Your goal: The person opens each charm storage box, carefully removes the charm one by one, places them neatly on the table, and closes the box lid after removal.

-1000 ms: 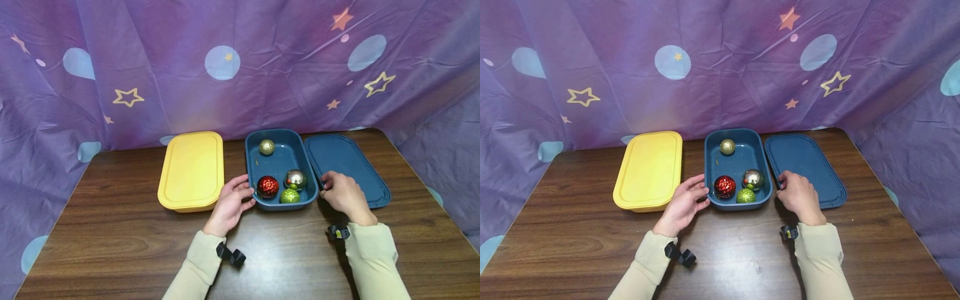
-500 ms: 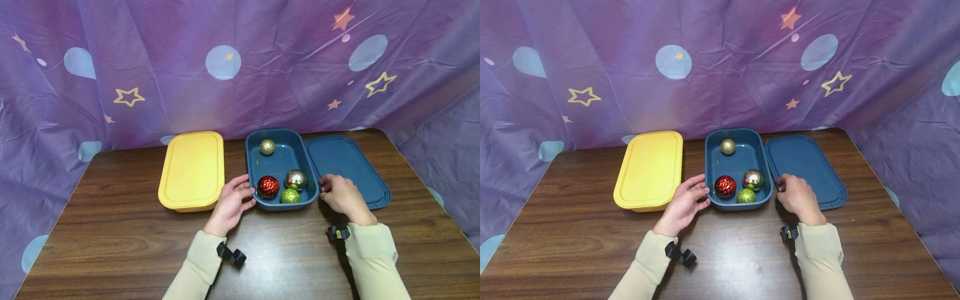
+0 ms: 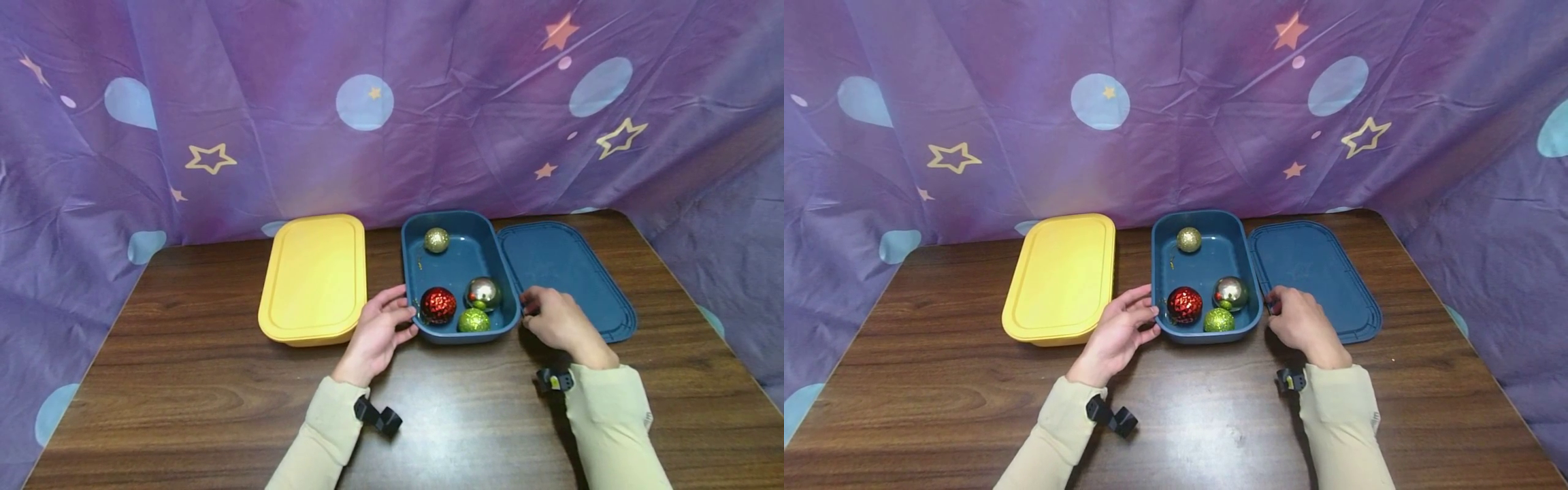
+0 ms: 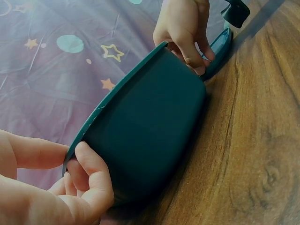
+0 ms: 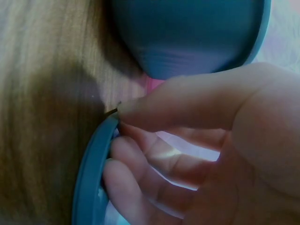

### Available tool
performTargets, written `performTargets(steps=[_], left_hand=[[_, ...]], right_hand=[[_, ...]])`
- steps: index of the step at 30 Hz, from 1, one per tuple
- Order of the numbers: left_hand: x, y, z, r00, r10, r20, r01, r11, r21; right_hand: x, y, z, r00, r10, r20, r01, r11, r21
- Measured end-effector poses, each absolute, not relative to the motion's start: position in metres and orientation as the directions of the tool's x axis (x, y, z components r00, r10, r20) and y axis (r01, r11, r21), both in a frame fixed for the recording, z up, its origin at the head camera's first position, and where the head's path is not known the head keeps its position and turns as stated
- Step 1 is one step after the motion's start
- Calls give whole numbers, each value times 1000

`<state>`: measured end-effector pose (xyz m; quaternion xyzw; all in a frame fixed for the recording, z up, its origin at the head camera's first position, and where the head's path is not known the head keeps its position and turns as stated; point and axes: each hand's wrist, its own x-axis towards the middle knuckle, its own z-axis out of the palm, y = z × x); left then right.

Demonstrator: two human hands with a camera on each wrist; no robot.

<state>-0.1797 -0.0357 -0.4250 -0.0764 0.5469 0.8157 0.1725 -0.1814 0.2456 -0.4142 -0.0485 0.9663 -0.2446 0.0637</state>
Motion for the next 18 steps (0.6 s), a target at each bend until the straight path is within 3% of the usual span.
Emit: performTargets(steps=[18], left_hand=[[-180, -36, -426, -931, 202, -305, -359, -349, 865]], right_hand=[[-182, 243, -414, -987, -112, -116, -46, 885, -463]])
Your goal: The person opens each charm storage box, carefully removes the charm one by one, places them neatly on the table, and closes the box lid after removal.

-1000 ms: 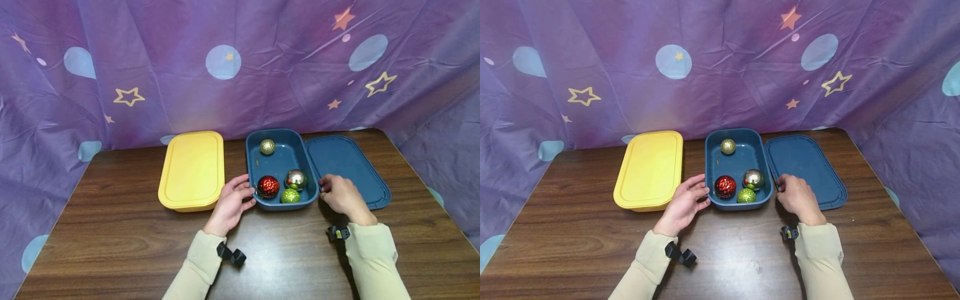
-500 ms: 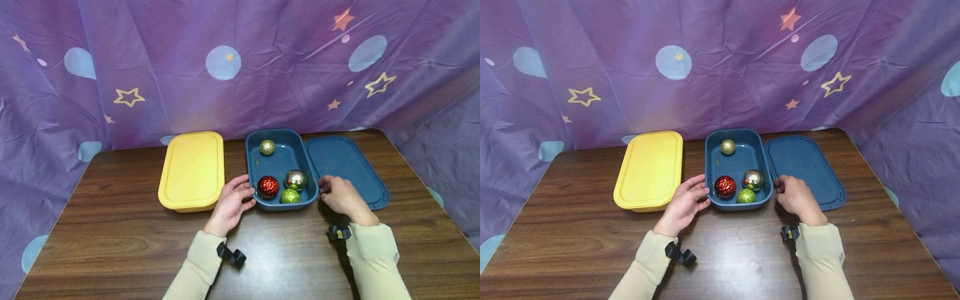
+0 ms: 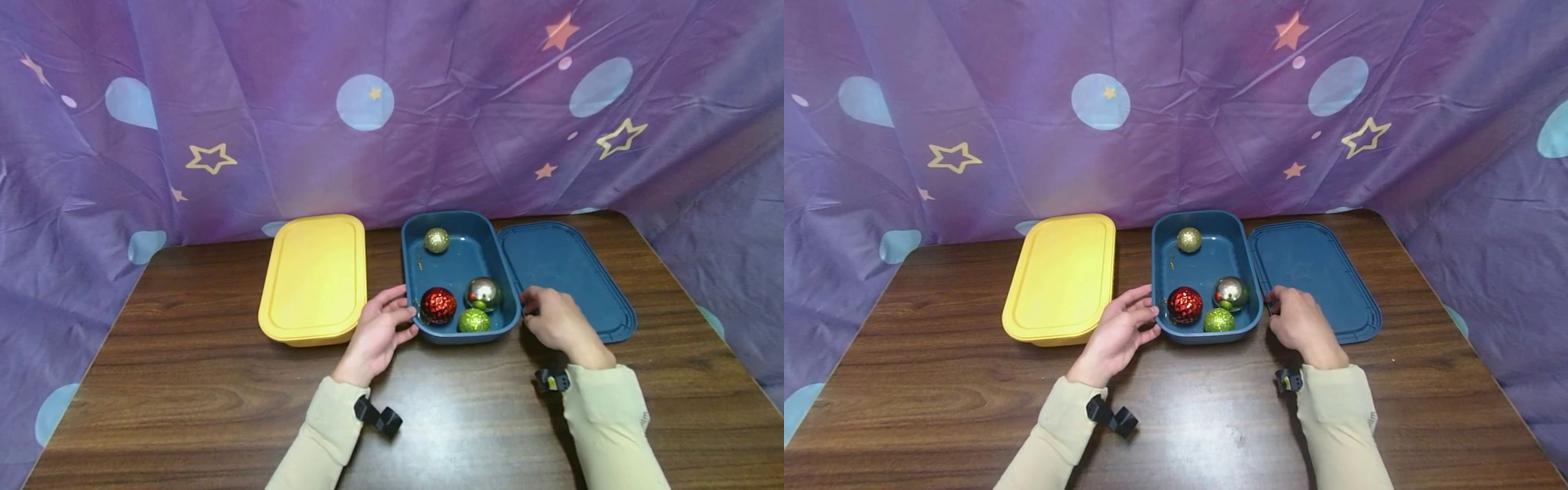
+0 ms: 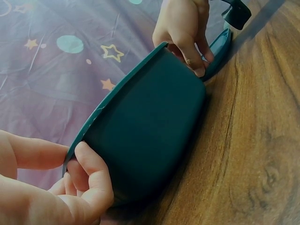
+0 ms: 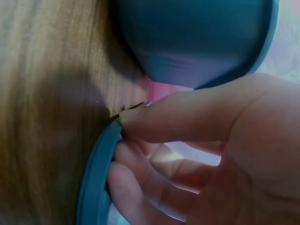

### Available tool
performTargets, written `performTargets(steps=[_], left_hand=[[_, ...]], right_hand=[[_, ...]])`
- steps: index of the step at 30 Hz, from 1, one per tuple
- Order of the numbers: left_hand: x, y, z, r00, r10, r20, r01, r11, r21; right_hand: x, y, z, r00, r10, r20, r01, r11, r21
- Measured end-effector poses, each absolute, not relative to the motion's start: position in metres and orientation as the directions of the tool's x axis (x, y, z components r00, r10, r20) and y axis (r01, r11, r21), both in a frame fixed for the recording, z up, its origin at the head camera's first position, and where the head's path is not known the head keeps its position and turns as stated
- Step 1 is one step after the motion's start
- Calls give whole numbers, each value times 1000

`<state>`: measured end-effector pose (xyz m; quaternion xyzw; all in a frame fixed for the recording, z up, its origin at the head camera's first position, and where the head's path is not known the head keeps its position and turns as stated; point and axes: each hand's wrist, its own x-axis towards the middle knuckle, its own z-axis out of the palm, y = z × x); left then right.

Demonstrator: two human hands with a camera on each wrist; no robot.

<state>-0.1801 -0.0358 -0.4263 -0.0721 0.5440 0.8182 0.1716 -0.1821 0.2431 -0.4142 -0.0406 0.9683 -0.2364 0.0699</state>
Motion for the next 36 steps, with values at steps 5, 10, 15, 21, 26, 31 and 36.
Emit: performTargets(steps=[5, 10, 15, 21, 26, 31, 36], left_hand=[[-179, -35, -426, -930, 204, -305, -361, -351, 864], [-179, -35, -426, -929, 205, -309, -364, -351, 862], [-179, -35, -426, -931, 202, -304, -358, -342, 869], [-179, -35, -427, -935, 202, -292, -345, -327, 880], [-178, -38, -421, -933, 204, -296, -346, -287, 893], [-174, -42, -410, -938, 221, -269, -304, -144, 942], [-169, -51, -394, -942, 257, -216, -200, 88, 976]], right_hand=[[-183, 242, -415, -990, -105, -93, -52, 890, -453], [-184, 242, -416, -993, -95, -72, -54, 895, -442], [-184, 242, -416, -993, -90, -76, -48, 898, -438], [-183, 242, -415, -990, -107, -92, -54, 890, -454], [-182, 243, -412, -987, -135, -92, -77, 881, -467], [-179, 247, -405, -993, -114, -28, -87, 878, -470], [-172, 247, -389, -991, -49, 127, -106, 864, -493]])
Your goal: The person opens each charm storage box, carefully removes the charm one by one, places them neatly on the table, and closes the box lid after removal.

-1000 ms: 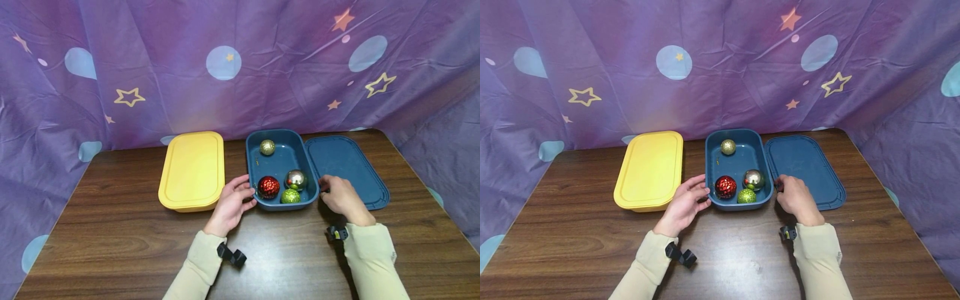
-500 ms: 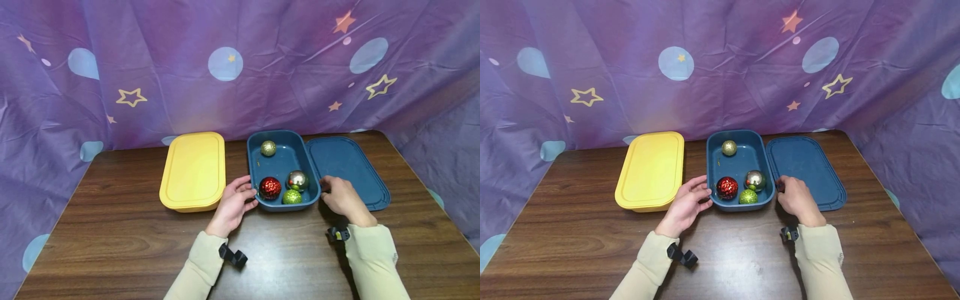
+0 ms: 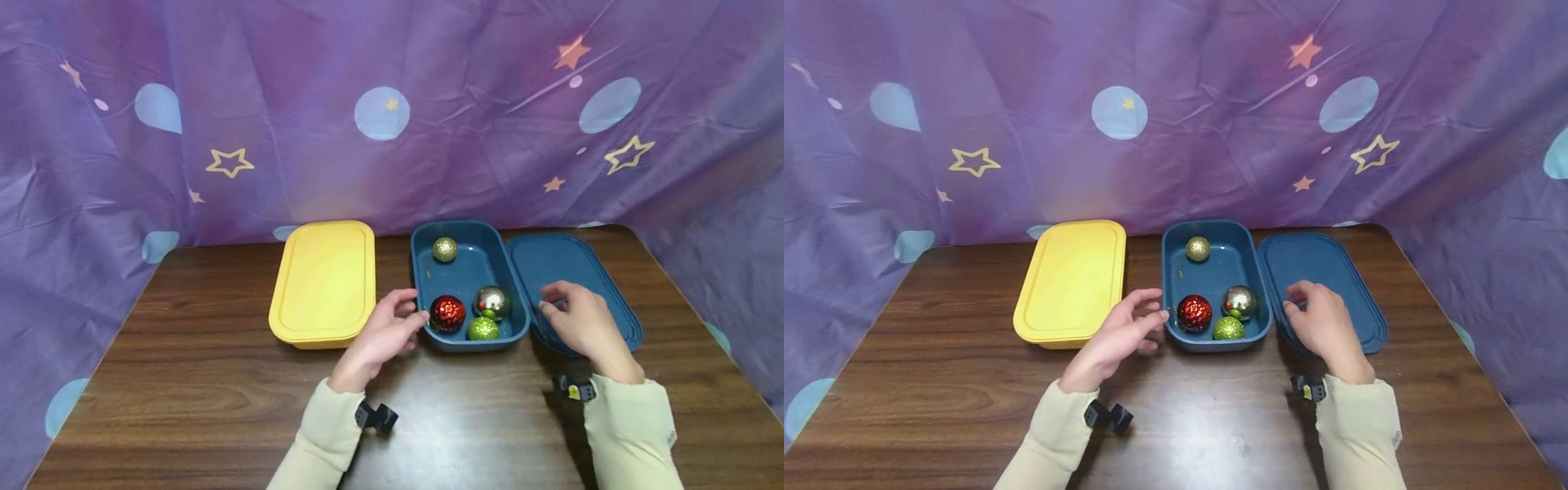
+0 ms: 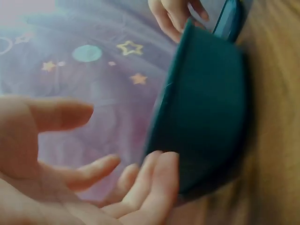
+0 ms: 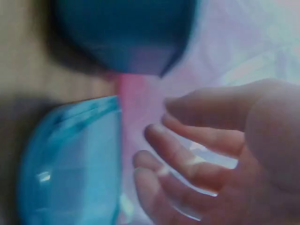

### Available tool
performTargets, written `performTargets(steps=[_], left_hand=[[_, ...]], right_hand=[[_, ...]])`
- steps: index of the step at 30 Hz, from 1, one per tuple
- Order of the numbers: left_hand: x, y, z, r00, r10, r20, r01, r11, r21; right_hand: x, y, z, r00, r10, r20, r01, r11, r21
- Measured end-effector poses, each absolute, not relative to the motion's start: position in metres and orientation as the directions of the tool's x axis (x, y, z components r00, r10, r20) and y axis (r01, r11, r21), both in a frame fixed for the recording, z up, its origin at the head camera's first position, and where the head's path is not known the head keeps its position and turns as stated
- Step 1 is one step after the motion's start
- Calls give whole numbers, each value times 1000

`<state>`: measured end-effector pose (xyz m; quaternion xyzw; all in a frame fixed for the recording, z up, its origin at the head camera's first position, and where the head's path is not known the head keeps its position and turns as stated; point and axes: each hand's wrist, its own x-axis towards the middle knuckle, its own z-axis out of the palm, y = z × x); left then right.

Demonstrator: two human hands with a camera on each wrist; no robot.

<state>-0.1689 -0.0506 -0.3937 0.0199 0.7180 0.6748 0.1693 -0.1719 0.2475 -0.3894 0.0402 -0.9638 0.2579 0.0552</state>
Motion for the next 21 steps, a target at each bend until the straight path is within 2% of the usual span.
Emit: performTargets(steps=[3, 6, 8, 11, 14, 17, 19, 21], left_hand=[[-164, -57, -380, -957, 261, -128, -86, 163, 983], [-159, -65, -364, -973, 231, -21, 21, 177, 984], [-156, -71, -355, -979, 200, 51, 89, 185, 979], [-153, -81, -343, -982, 137, 132, 162, 233, 959], [-150, -94, -334, -980, 84, 181, 198, 300, 933], [-149, -110, -330, -977, 37, 210, 209, 365, 907], [-148, -122, -330, -973, -2, 231, 212, 389, 896], [-149, -133, -331, -967, -46, 251, 212, 402, 891]], right_hand=[[-159, 239, -367, -969, -24, 247, -165, 804, -572], [-144, 219, -342, -929, 12, 370, -270, 662, -699], [-135, 204, -328, -893, 51, 447, -363, 506, -782], [-128, 184, -316, -825, 104, 555, -531, 194, -825], [-128, 166, -312, -789, 179, 588, -614, -239, -752], [-131, 149, -309, -785, 263, 561, -601, -544, -586], [-134, 136, -308, -802, 299, 518, -577, -615, -538], [-138, 123, -310, -830, 295, 472, -542, -623, -564]])
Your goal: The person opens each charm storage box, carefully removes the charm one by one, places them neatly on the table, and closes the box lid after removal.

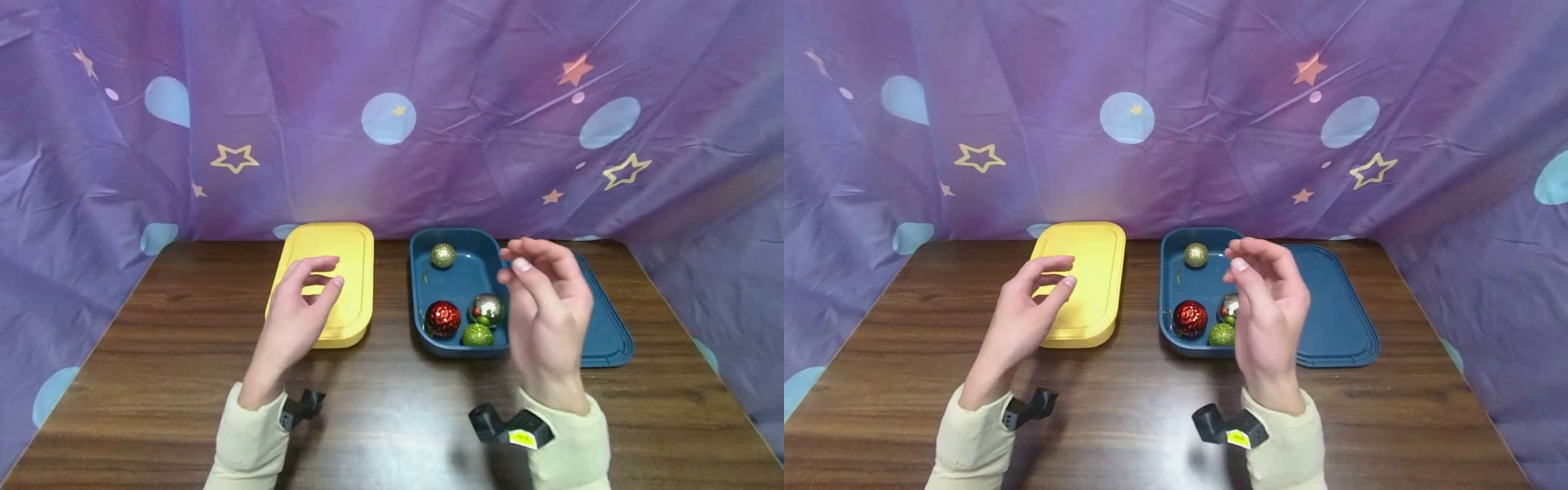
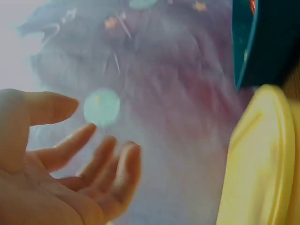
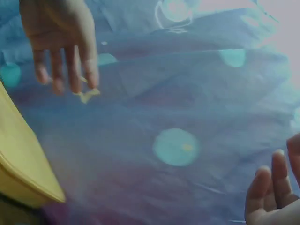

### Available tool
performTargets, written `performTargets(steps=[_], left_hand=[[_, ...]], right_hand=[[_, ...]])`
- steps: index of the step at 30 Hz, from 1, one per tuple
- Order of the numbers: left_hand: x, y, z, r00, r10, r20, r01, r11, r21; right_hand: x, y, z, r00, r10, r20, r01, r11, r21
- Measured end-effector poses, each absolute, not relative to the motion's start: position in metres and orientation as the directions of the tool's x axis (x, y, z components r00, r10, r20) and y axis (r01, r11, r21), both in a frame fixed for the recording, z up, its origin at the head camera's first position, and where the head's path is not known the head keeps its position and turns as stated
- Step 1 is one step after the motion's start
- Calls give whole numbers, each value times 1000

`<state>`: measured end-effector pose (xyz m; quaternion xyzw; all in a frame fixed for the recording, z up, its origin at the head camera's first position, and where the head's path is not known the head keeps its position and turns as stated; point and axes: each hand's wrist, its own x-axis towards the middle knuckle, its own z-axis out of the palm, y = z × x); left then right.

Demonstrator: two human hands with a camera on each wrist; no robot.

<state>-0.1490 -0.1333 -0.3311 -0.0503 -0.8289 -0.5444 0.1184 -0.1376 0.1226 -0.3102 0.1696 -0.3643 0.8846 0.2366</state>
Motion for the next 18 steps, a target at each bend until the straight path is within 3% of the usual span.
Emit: performTargets(steps=[5, 8, 14, 18], left_hand=[[-152, -160, -335, -943, -143, 300, 206, 458, 865], [-153, -173, -338, -926, -192, 324, 186, 514, 837], [-159, -187, -347, -912, -236, 335, 139, 592, 794], [-163, -190, -356, -922, -219, 318, 114, 633, 766]], right_hand=[[-151, 85, -326, -929, 167, 331, -369, -495, -786], [-160, 64, -337, -956, 89, 280, -293, -382, -877], [-172, 41, -363, -971, 21, 238, -239, -112, -965], [-174, 32, -379, -984, -29, 173, -173, -10, -985]])
